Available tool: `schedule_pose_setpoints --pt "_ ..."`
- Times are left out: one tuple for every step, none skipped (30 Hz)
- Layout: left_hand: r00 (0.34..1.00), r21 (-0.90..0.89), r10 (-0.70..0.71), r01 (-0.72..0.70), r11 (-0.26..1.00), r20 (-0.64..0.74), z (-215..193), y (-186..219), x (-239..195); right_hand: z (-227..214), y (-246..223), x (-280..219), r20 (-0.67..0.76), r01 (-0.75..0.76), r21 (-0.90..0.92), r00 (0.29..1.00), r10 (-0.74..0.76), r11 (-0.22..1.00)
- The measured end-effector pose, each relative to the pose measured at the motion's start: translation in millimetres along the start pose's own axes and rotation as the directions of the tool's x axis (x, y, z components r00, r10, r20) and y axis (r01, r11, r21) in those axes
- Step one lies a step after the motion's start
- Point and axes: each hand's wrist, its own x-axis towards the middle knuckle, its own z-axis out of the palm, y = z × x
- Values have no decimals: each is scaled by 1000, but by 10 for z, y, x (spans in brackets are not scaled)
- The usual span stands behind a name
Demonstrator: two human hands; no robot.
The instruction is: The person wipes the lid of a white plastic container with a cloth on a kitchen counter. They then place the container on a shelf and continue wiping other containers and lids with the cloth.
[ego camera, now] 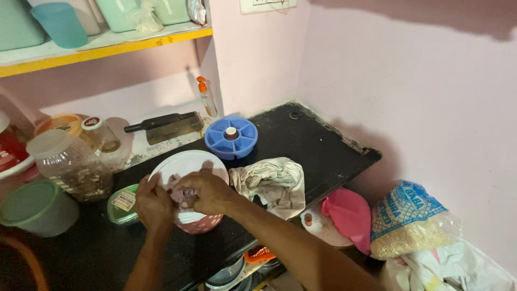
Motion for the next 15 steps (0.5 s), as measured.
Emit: schedule_pose_setpoints --pt "992 -25 -120 121 992 50 4 24 -12 -58 62 26 62 -32 25 998 30 999" --pt "967 -41 -237 242 969 98 -7 42 -14 -156 124 84 127 -61 51 990 54 997" --pt "925 -51 -349 359 932 148 -21 45 -4 -249 159 135 192 -91 73 978 75 993" --pt "974 -62 -211 216 974 82 -14 42 -8 -341 174 161 65 -125 -76 989 130 989" --pt "998 -62 -67 68 996 16 18 39 -17 -439 177 178 -71 -174 -217 984 162 960" --pt "996 -50 82 -84 995 -46 17 20 -6 -472 151 203 -211 -234 -344 963 169 909" --pt "994 -14 88 -89 996 -69 3 7 -1 -368 81 209 -131 -233 -315 971 201 920" --pt "991 18 98 -97 995 -90 20 29 5 -202 -4 199 -53 -235 -286 972 230 929" --pt "988 51 109 -104 993 -112 32 63 11 -82 -46 209 26 -239 -259 967 254 936" --pt "997 4 -12 13 1000 -76 17 91 -1 -30 -23 206 38 -112 -186 992 121 976" --pt "991 -37 -132 131 991 -33 -16 110 1 -2 33 208 39 19 -112 999 -15 994" --pt "969 -77 -246 246 966 15 -15 142 -1 -9 112 199 30 152 -41 988 -151 988" --pt "983 8 -186 185 983 15 -13 168 -24 -63 211 187 -60 86 -111 994 -93 990" --pt "992 90 -125 123 988 15 -18 177 -37 -175 321 198 -150 18 -176 988 -45 984" --pt "998 171 -65 60 983 19 -14 179 -31 -292 415 199 -241 -56 -234 970 -3 971"
